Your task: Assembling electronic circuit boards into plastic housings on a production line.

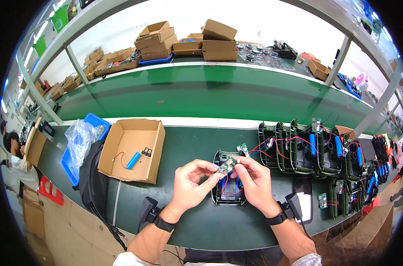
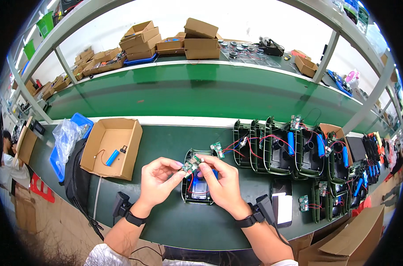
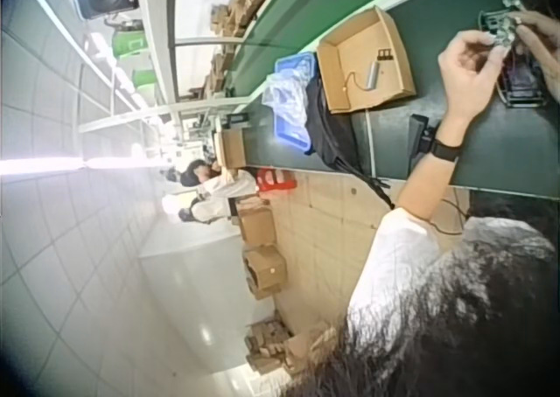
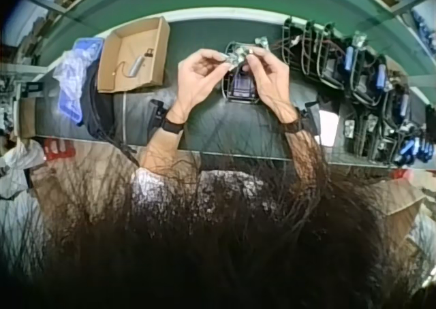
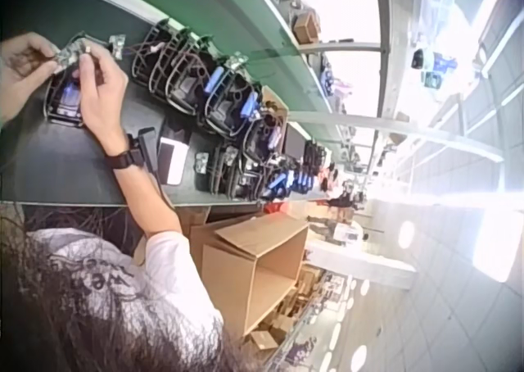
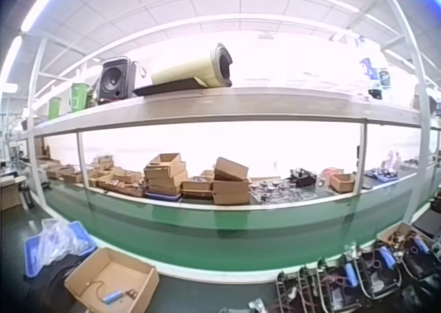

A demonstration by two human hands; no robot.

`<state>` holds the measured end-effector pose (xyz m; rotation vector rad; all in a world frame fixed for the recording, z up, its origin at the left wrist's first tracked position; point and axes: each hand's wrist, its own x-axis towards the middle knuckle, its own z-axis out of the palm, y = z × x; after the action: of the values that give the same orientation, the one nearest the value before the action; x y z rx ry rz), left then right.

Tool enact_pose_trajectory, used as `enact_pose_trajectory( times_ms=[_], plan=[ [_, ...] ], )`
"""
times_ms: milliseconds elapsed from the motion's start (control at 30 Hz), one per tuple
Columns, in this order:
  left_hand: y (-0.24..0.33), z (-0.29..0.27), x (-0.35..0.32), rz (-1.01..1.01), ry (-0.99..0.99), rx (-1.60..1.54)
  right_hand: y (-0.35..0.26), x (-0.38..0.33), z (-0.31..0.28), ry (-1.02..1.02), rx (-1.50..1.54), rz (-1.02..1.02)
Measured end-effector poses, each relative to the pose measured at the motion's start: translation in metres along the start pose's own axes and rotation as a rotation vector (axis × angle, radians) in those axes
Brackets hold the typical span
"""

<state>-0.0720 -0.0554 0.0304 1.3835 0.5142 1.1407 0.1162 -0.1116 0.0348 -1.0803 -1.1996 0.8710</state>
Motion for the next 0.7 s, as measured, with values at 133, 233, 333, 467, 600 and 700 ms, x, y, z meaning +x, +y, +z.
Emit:
enact_pose_trajectory(
  times_ms=[133,233,333,467,600,700],
  plan=[
    [0.003,0.0,0.005,-0.041,0.083,-0.119,0.006,0.003,-0.002,0.115,0.174,0.04],
    [0.001,-0.004,0.004,-0.066,0.118,-0.169,0.014,0.003,-0.007,0.063,0.065,0.046],
    [-0.002,-0.005,0.004,-0.074,0.134,-0.165,0.011,0.002,-0.004,0.013,-0.037,0.039],
    [-0.002,-0.005,0.003,-0.094,0.164,-0.143,0.006,0.0,-0.001,-0.052,-0.08,0.036],
    [-0.007,-0.004,0.002,-0.105,0.165,-0.14,0.005,-0.001,0.001,-0.057,-0.09,-0.001],
    [-0.009,-0.003,0.001,-0.094,0.156,-0.164,0.003,-0.003,0.002,-0.063,-0.134,0.015]
  ],
)
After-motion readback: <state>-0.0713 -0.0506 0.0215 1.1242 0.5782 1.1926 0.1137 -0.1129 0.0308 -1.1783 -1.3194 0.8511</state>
